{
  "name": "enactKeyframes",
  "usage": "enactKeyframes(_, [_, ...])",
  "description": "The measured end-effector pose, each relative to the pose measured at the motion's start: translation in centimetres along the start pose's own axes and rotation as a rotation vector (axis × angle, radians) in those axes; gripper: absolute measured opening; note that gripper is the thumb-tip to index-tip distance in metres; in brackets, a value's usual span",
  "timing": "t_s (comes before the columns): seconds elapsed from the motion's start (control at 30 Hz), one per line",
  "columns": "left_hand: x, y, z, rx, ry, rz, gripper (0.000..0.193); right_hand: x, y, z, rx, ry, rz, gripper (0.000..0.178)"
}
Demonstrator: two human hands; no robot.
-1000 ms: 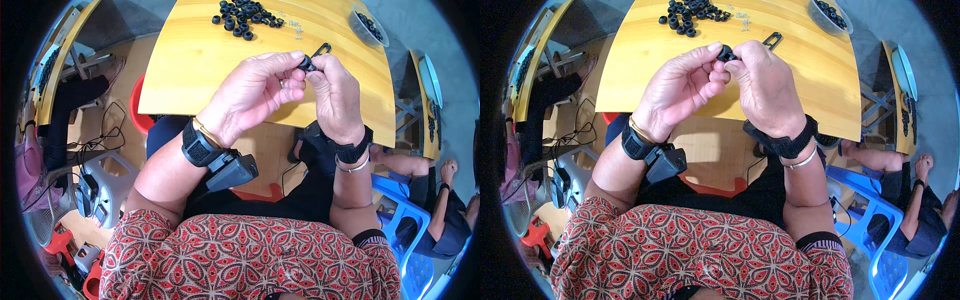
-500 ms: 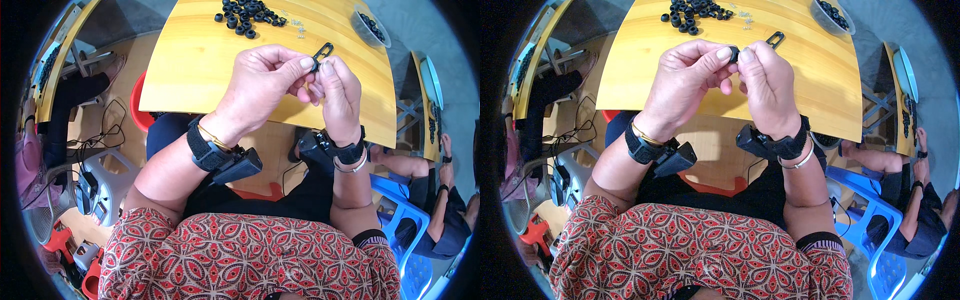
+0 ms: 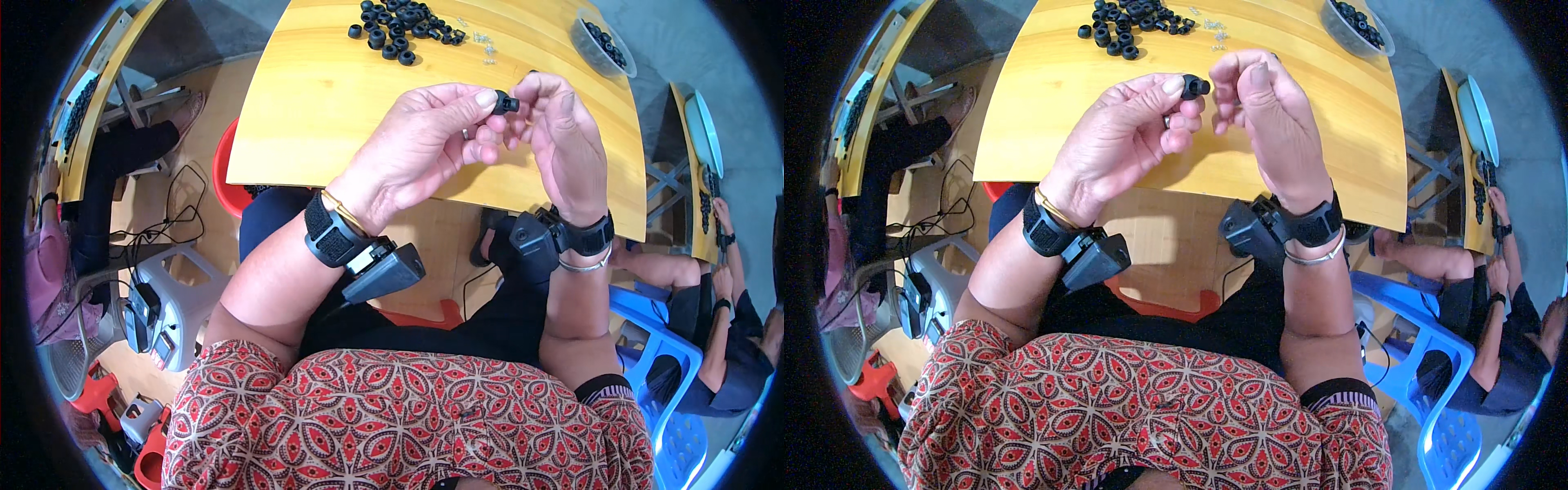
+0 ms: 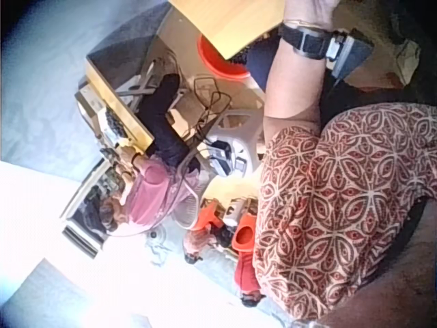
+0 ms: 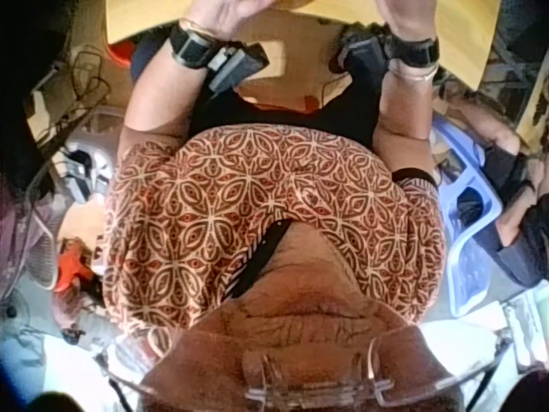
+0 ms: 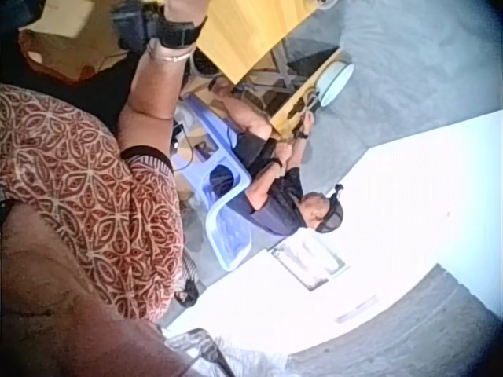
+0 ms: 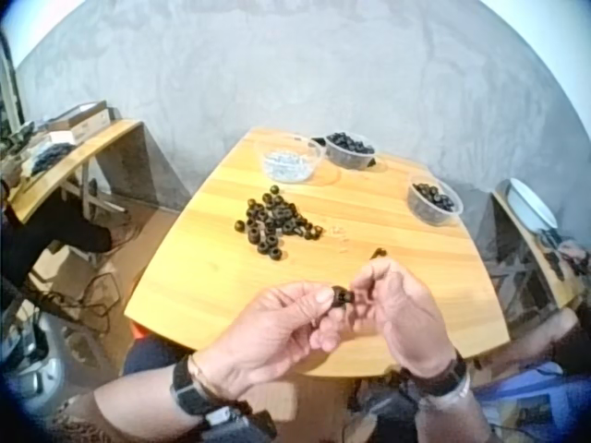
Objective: Assembling small black plastic components with metal inserts at a workshop table.
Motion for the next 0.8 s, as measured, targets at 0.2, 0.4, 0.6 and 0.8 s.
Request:
enactKeyframes(0.2, [0.7, 0.4, 0.1, 0.051, -0.08, -0.003, 0.017, 1.1, 1.9, -0.3, 0.224, -0.191, 0.191, 0.05])
enactKeyframes(0.4, [1.6, 0.5, -0.2, 0.066, -0.123, 0.104, 0.018, 2.6, 3.1, 0.1, 0.247, -0.373, 0.444, 0.048])
enactKeyframes(0.6, [1.9, 1.0, 0.2, 0.079, -0.175, 0.196, 0.02, 3.3, 3.6, 0.4, 0.169, -0.389, 0.478, 0.042])
enactKeyframes(0.8, [2.1, 0.6, 0.2, 0.009, -0.133, 0.153, 0.021, 3.0, 3.8, 0.4, 0.204, -0.399, 0.472, 0.039])
Point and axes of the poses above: each hand's wrist, its own z-axis away from the middle knuckle, its own y-axis out of the palm, x = y × z, the point moved 10 cm from there along -z, towards the middle knuckle, and after that the axes turned 9 degrees about -y, right-handed, at the moved point
